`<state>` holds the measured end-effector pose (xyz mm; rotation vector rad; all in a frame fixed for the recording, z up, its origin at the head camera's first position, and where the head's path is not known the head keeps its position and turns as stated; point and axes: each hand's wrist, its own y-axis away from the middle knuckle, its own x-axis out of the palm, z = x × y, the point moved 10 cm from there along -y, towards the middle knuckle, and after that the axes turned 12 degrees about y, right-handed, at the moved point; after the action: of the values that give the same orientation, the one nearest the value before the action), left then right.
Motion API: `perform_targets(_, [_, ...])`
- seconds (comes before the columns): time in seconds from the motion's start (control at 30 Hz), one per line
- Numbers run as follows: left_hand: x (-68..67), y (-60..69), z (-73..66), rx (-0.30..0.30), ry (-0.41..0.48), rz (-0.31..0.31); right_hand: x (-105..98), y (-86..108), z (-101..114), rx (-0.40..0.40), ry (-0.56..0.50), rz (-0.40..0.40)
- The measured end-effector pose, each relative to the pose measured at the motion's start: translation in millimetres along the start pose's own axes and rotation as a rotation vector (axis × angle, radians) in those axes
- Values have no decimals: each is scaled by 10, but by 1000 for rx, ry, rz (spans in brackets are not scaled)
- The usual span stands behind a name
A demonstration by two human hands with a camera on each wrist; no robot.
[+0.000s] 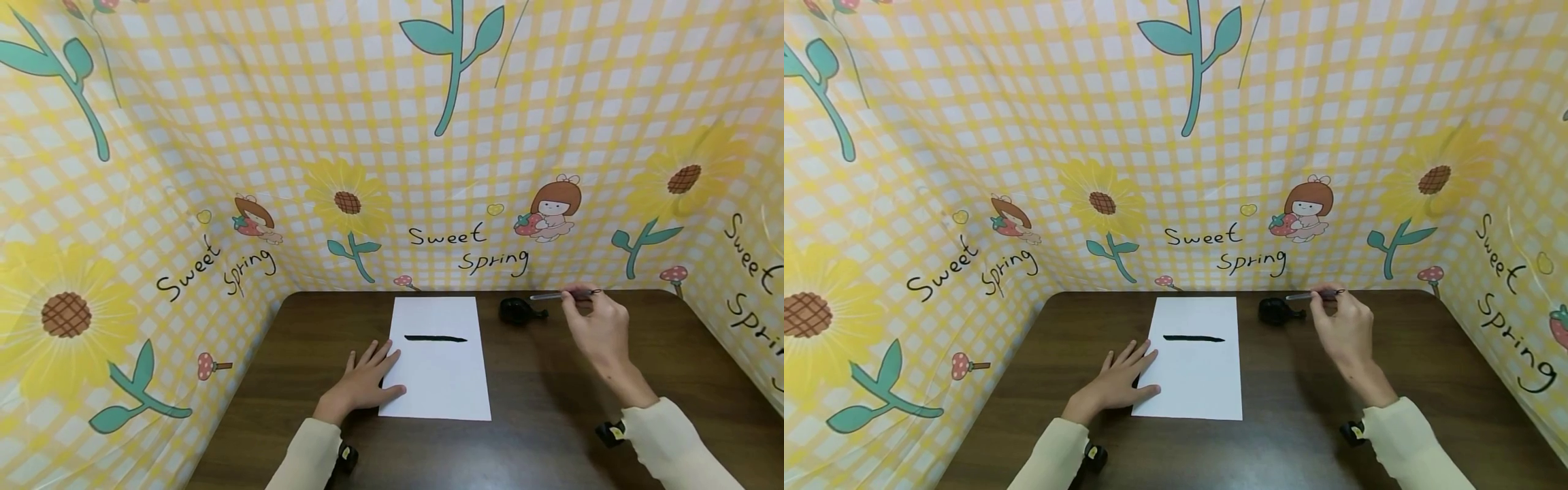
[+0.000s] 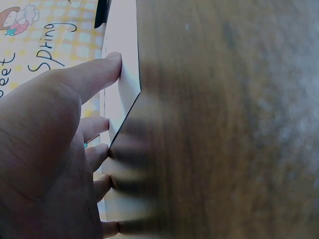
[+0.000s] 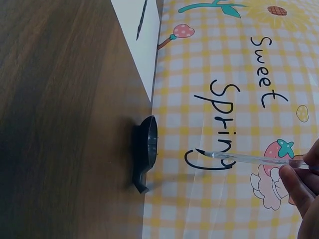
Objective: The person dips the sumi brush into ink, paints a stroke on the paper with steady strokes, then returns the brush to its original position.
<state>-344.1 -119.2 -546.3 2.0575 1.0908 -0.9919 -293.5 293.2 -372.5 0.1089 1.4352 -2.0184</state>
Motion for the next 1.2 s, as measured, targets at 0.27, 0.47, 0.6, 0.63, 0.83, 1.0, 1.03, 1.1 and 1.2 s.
perform_targets(0.27, [-7, 5, -7, 6, 1, 2, 9, -21, -22, 7, 1, 3])
perform_targets(0.47, [1, 3, -6, 11, -4, 5, -7, -36, 14, -12, 36, -13])
perform_targets(0.6, [4, 1, 2, 7, -4, 1, -9, -49, 41, -28, 47, -30])
perform_targets(0.63, [3, 1, 4, 7, 0, -1, -8, -50, 45, -32, 47, -36])
perform_targets(0.83, [-2, 0, 11, 6, 1, -5, 10, -50, 49, -52, 47, -54])
perform_targets(1.0, [3, -1, 15, 5, -8, -4, 30, -62, 56, -61, 41, -48])
perform_targets(1.03, [6, 0, 16, 4, -8, -2, 33, -65, 61, -63, 36, -49])
perform_targets(1.1, [10, 0, 15, 3, -9, 0, 45, -66, 64, -65, 29, -46])
perform_targets(1.2, [16, -4, 20, 3, -7, 3, 47, -69, 78, -68, 19, -57])
